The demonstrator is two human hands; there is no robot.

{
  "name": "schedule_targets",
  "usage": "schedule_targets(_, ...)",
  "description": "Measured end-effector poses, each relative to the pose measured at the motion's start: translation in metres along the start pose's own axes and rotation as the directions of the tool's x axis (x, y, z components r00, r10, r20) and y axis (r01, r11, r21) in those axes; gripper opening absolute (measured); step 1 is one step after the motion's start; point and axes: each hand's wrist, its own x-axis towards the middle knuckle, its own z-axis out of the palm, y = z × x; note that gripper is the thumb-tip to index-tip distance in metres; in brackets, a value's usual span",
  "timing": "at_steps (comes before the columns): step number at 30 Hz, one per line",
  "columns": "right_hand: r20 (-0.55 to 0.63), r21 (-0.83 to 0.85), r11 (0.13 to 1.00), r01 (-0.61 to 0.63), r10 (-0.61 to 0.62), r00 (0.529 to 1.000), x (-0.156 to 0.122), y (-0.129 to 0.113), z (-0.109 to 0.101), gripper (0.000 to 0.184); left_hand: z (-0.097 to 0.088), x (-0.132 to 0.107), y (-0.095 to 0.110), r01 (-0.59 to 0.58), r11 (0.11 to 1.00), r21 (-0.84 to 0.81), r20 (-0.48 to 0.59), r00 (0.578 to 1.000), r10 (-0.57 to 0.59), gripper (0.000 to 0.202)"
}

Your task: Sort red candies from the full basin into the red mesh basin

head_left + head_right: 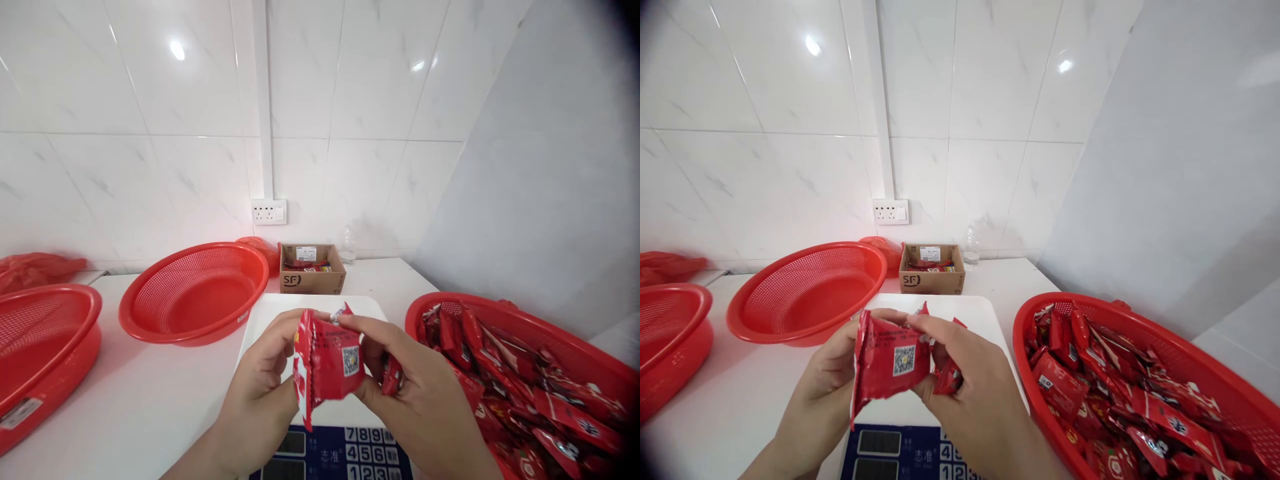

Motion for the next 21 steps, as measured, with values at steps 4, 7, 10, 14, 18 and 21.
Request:
schedule_targets(4, 0.063, -0.002, 0.998, -0.059, 0.059, 0.996, -0.0007, 0.0036, 0.0009, 0.057, -0.0015, 0.0019, 0.0001, -0.029, 0.984, 0.175, 0.014, 1.000, 0.027, 0.036)
schedule_targets(7, 0.131, -0.055, 0.994, -0.090, 0.097, 0.987, -0.0005, 0.0055, 0.0011, 0.054, -0.0012, 0.0014, 0.0020, -0.078, 0.927, 0.366, 0.066, 0.996, 0.058, 0.039)
schedule_targets(10, 0.181, -0.011, 0.996, -0.089, 0.090, 0.979, 0.0014, 0.0048, 0.0016, 0.042, 0.0001, -0.0003, 0.0031, -0.089, 0.896, 0.435, 0.056, 0.996, 0.072, 0.041)
schedule_targets(14, 0.156, 0.162, 0.974, -0.159, 0.134, 0.979, 0.0045, 0.0038, 0.0037, 0.032, 0.0020, -0.0021, 0.0032, -0.031, 0.917, 0.398, 0.069, 0.998, 0.003, 0.054)
schedule_targets(18, 0.122, 0.307, 0.926, -0.222, 0.193, 0.974, 0.0052, 0.0077, 0.0071, 0.028, 0.0022, -0.0045, 0.0001, -0.002, 0.934, 0.356, 0.105, 0.994, -0.038, 0.058)
schedule_targets(21, 0.140, 0.368, 0.903, -0.223, 0.183, 0.973, 0.0049, 0.0101, 0.0096, 0.019, 0.0014, -0.0061, -0.0026, -0.008, 0.952, 0.306, 0.064, 0.998, -0.012, 0.048)
